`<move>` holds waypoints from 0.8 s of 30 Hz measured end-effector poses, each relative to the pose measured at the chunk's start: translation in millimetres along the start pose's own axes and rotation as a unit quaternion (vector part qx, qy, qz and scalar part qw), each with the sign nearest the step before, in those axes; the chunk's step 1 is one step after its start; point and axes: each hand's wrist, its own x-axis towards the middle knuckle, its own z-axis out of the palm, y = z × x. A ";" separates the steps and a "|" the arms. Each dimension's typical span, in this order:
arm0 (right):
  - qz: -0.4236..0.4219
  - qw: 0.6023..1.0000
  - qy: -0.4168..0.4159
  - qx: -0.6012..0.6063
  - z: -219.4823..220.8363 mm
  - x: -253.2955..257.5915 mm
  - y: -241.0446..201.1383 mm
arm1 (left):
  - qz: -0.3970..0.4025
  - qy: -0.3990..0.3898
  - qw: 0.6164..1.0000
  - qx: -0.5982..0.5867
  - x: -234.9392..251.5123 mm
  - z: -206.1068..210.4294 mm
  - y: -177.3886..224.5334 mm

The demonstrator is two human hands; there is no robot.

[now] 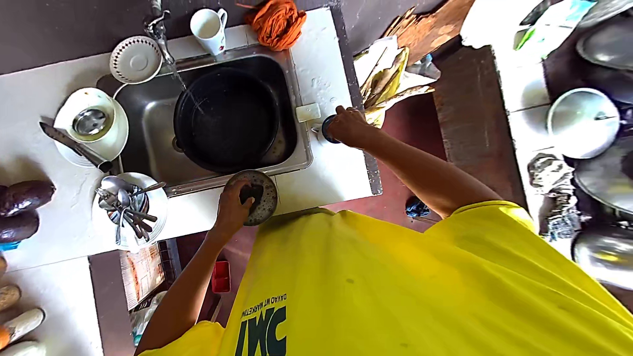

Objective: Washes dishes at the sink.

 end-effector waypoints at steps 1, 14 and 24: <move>-0.001 1.000 -0.003 -0.010 0.7 2.2 -0.1 | 0.014 0.006 1.000 0.023 -1.1 4.3 -1.3; -0.062 0.997 0.009 0.042 0.4 6.3 26.3 | 0.104 0.237 0.960 0.110 4.5 15.5 -31.9; -0.080 0.932 0.083 0.344 -37.1 -23.4 54.7 | 0.150 0.317 0.936 0.014 20.2 3.5 6.5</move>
